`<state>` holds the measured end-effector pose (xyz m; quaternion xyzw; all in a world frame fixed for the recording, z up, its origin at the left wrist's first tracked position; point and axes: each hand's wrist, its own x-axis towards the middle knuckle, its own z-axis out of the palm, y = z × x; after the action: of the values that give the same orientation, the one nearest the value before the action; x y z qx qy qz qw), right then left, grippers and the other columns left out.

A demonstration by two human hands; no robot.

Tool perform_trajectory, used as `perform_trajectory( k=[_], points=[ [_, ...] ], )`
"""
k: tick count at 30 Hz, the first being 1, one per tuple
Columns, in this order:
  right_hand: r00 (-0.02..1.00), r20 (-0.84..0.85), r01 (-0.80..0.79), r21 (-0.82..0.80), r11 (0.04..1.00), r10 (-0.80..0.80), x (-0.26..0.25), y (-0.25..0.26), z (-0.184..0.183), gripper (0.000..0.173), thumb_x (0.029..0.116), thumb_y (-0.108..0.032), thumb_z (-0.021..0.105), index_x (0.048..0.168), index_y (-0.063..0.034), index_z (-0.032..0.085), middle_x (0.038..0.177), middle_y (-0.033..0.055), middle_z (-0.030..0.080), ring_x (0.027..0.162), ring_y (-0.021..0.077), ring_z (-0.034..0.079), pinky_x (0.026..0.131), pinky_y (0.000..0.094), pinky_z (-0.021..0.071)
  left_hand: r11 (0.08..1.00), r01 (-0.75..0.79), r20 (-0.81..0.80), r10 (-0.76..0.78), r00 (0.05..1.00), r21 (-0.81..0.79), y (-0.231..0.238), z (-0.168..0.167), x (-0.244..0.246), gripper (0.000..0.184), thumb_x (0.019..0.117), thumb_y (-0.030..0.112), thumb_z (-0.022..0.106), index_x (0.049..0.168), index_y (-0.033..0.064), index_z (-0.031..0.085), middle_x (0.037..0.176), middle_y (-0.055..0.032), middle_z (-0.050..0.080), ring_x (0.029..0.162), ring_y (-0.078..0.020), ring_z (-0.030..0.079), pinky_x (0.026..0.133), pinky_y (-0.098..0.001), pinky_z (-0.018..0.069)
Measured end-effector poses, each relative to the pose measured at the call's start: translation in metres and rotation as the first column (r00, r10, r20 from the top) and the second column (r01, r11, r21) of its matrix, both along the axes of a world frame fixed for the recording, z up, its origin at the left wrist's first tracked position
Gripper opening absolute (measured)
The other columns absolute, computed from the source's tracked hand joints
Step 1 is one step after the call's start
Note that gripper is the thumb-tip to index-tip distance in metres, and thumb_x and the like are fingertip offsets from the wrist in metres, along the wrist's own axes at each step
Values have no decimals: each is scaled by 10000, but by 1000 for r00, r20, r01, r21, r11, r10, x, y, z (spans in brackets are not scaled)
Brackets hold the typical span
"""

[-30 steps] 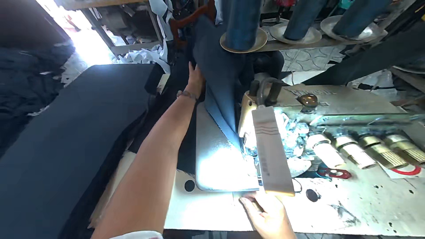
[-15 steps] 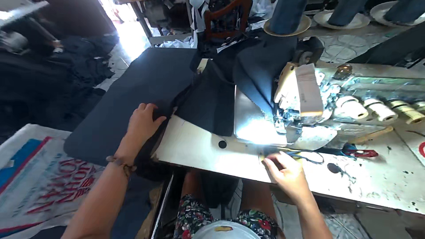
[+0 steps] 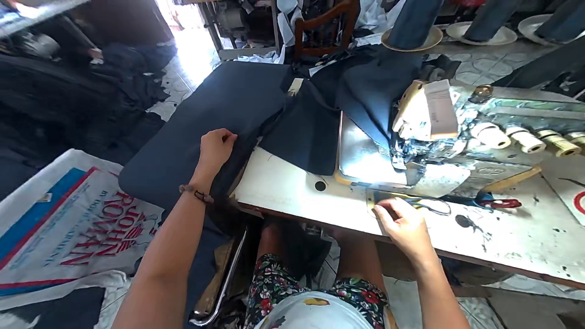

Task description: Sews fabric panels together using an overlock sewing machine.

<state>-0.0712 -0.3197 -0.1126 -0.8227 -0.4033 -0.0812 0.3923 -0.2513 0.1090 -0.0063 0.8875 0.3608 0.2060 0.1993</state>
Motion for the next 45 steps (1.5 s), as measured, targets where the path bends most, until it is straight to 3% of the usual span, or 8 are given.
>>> perform_trajectory(
  k=[8, 13, 17, 20, 24, 30, 36, 45],
  points=[
    [1000, 5, 6, 71, 997, -7, 0, -2, 1, 300, 980, -249, 574, 956, -4, 745, 899, 137, 712, 817, 149, 672, 764, 272, 543, 985, -136, 6, 137, 991, -102, 30, 37, 7, 409, 1121, 205, 380, 1260, -125, 578, 1258, -351, 599, 1239, -478, 566, 1061, -640, 394],
    [938, -343, 106, 404, 908, 44, -30, 8, 22, 210, 1001, -75, 508, 923, 6, 685, 813, -28, 680, 711, -44, 622, 676, 126, 529, 959, 218, 124, -198, 972, -180, -66, 41, -5, 330, 1112, 132, 358, 1245, -57, 595, 1128, -222, 653, 1020, -283, 639, 916, -507, 512],
    [274, -815, -144, 490, 859, 511, -76, 42, 43, 616, 1069, -489, 366, 1420, 13, 440, 1210, 42, 681, 1011, 139, 705, 884, 334, 595, 814, 497, 96, -493, 865, -302, -160, -2, -28, 319, 1100, 145, 418, 1288, 9, 638, 1059, -130, 712, 915, -173, 686, 850, -410, 573],
    [3, -806, -61, 591, 805, 592, -80, 63, 43, 476, 1059, -396, 390, 1405, -70, 411, 1159, 15, 685, 1032, 106, 682, 909, 309, 568, 647, 663, 80, -691, 719, -376, -216, -30, -50, 336, 1072, 91, 436, 1297, 1, 669, 1199, -143, 723, 1104, -191, 697, 1009, -374, 537],
    [54, -930, 240, 365, 899, 364, -80, 64, 50, 205, 1095, -160, 447, 1144, -40, 605, 894, 70, 730, 814, 131, 724, 757, 313, 617, 343, 833, 58, -912, 406, -435, -245, -48, -67, 282, 1027, 31, 525, 1242, 23, 707, 1049, -160, 738, 971, -255, 722, 908, -414, 578],
    [265, -876, 140, 449, 882, 404, -99, 43, 42, 208, 1070, -78, 455, 1115, -14, 647, 924, 11, 732, 877, 54, 700, 845, 273, 587, 539, 827, 12, -839, 545, 160, -214, -30, 9, 310, 999, 282, 623, 1212, 78, 717, 1187, -133, 685, 1115, -297, 654, 938, -479, 543],
    [376, -812, 28, 491, 871, 446, -93, 21, 37, 187, 1035, -49, 487, 1083, -24, 666, 935, -13, 726, 893, 28, 691, 850, 252, 584, 415, 905, 243, -891, 384, 92, -212, -22, 49, 133, 941, 137, 704, 1014, 37, 752, 938, -26, 728, 889, -62, 682, 836, -225, 567],
    [298, -809, 7, 534, 846, 508, -89, 16, 29, 185, 1045, -67, 471, 1065, -49, 654, 917, -11, 730, 880, 50, 704, 835, 271, 596, 449, 893, 295, -850, 436, -25, -218, -25, 45, 166, 904, 120, 753, 1039, 24, 738, 978, -19, 751, 911, -29, 705, 859, -193, 583]
  ],
)
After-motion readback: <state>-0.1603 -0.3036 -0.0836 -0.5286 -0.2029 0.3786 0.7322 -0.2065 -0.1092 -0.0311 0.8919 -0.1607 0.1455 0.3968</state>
